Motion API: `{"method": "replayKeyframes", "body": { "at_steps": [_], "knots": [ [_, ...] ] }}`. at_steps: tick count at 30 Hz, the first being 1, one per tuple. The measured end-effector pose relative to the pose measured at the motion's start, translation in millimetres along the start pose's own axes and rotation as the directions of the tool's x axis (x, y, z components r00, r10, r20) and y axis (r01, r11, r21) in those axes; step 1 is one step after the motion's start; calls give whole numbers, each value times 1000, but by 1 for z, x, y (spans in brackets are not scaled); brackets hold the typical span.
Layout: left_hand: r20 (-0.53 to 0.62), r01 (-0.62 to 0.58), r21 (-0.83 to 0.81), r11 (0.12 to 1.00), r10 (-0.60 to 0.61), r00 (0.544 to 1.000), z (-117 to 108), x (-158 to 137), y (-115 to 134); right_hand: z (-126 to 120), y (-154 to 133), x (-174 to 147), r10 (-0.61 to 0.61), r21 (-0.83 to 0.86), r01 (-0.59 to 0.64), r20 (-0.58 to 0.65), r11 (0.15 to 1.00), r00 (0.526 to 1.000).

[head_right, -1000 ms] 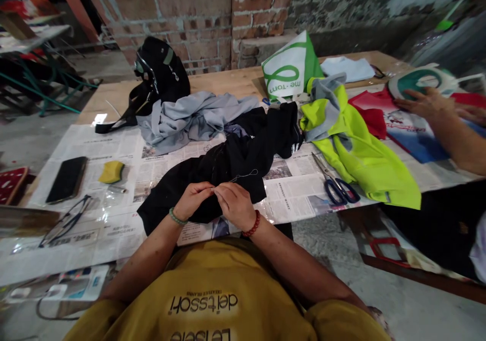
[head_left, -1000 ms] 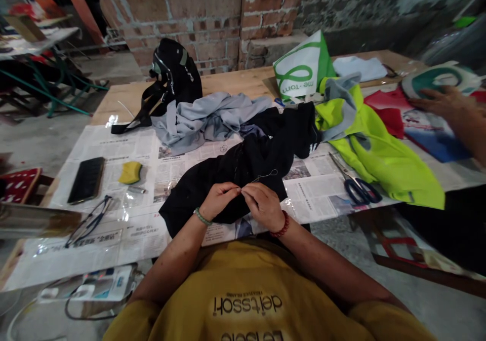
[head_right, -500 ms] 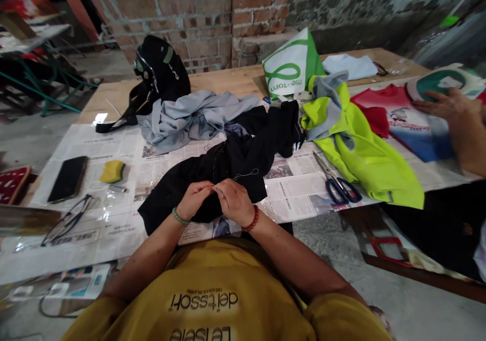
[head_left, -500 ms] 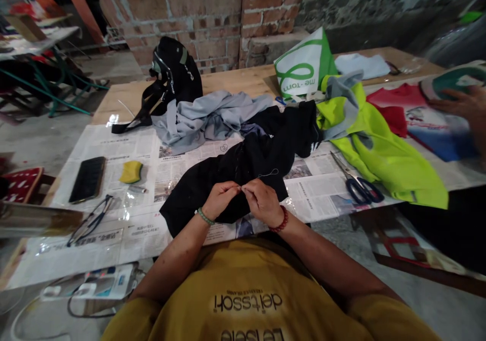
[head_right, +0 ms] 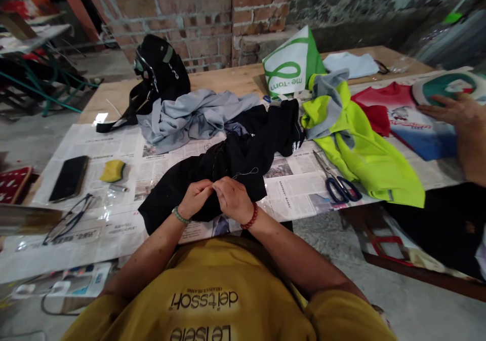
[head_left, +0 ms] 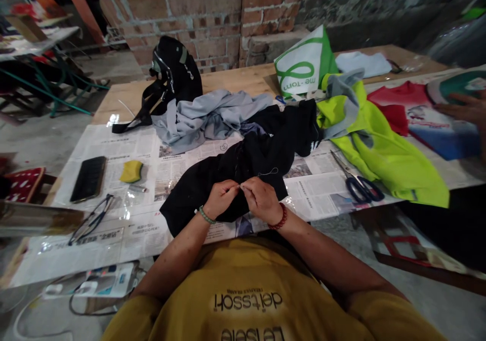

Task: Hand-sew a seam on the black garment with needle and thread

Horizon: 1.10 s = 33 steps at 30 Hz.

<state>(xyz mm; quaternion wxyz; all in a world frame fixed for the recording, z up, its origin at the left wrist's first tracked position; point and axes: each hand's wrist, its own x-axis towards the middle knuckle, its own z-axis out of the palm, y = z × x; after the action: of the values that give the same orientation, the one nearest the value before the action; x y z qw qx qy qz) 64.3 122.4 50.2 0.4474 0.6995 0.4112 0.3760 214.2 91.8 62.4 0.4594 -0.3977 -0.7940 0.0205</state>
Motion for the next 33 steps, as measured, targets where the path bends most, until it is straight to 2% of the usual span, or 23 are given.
{"method": "replayKeyframes", "body": {
  "at_steps": [4, 10, 15, 21, 23, 25, 27, 29, 31, 32, 33],
  "knots": [
    [-31, 18, -41, 999, -19, 999, -1, -1, 0, 3, 4, 0, 14, -21, -13, 5, 1000, 1000],
    [-12, 8, -16, 1000, -8, 1000, -2, 0, -1, 2, 3, 2, 14, 1, -15, 49, 1000, 999],
    [-42, -27, -11, 1000, 27, 999, -2, 0, -2, 6, 6, -1, 38, -10, -38, 51, 999, 998],
    [7, -21, 2, 1000, 21, 1000, 4, 2, -12, -8, -4, 15, 28, 32, -28, 27, 999, 999],
    [10, 5, -33, 999, -4, 1000, 4, 2, -11, -11, -8, 22, 85, 70, -87, 29, 994, 996],
    [-7, 51, -66, 997, -52, 999, 2, 2, -9, -12, -8, 27, 232, 150, -240, 72, 959, 970],
    [-11, 104, -115, 988, -106, 994, 0, 1, -6, -12, -4, 30, 425, 312, -458, 170, 832, 889],
    [2, 142, -178, 974, -144, 990, -2, 1, -5, -12, 1, 34, 555, 517, -631, 318, 578, 769],
    [8, 166, -229, 959, -169, 986, -3, 0, -4, -14, 7, 39, 579, 657, -697, 461, 288, 673],
    [7, 173, -247, 953, -177, 984, -3, 0, -4, -16, 10, 42, 571, 690, -702, 510, 174, 643],
    [6, 180, -262, 948, -185, 983, -2, 0, -4, -19, 13, 46, 564, 709, -699, 540, 94, 624]
  ]
}}
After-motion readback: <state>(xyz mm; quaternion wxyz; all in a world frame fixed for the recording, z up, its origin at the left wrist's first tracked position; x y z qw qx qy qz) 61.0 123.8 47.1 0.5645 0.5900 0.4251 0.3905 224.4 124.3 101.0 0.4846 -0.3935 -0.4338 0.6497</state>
